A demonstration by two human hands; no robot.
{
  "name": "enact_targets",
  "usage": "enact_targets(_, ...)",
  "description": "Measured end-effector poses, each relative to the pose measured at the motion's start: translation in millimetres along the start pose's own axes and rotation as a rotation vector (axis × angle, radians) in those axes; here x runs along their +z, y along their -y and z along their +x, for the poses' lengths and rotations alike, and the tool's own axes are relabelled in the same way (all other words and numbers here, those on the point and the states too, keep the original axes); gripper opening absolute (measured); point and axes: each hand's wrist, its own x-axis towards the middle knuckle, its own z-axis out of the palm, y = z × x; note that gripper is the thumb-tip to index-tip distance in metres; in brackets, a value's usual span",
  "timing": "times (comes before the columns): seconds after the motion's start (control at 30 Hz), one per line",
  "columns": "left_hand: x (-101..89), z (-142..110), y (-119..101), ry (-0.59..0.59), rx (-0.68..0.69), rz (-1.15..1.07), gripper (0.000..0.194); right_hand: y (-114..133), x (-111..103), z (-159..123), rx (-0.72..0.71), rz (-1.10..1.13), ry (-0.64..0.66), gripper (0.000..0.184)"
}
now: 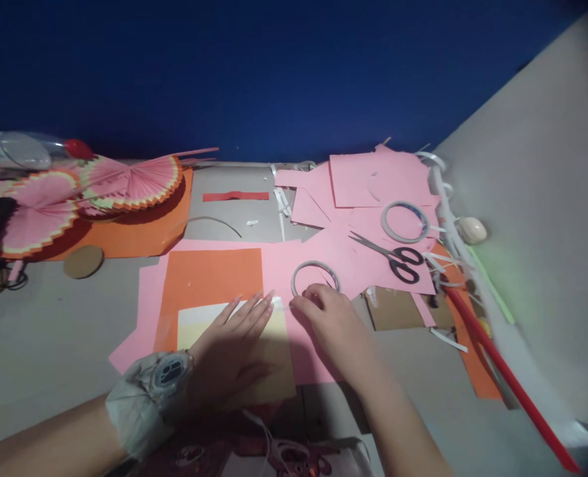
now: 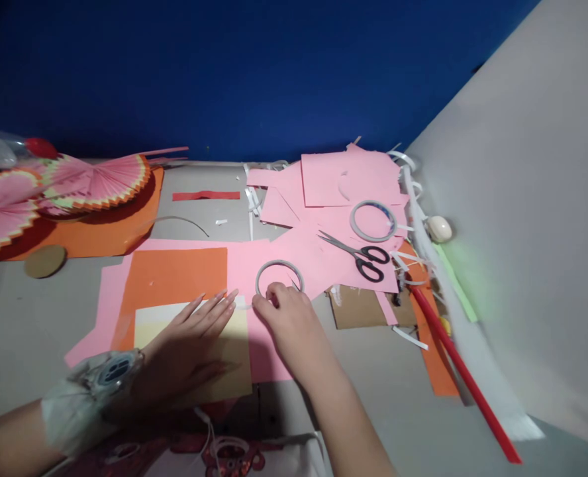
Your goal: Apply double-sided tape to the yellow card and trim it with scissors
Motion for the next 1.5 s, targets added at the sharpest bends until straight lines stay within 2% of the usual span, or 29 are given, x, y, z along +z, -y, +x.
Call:
enact_targets(0.1,0.5,0,0,0.004,-0.002,-0.012,0.077,6,-2,2,0.033,0.054,0.076,0.016)
enact_targets(0.17,1.5,1,0,0.004,0.0,-0.018,0.077,11,0,5,0.078,0.08,0.046,0.012)
enact_targets(0.3,3.5,1,1,0.012,0.009,-0.023,0.076,18,12,12,0.172,0.102,-0.044,0.017)
enact_targets(0.43,3.1,0,2,0.024,0.008,-0.023,0.075,20,17,16,0.224,0.149,-0.073,0.015)
enact_targets(1.0,3.5,0,4,0.016,0.024,-0.022,0.07,19,18,15,0.221,0.19,-0.091,0.009)
enact_targets(1.5,2.0,2,0,0.005,0.014,-0.044,0.072,16,20,15,0.2,0.231,-0.158,0.009)
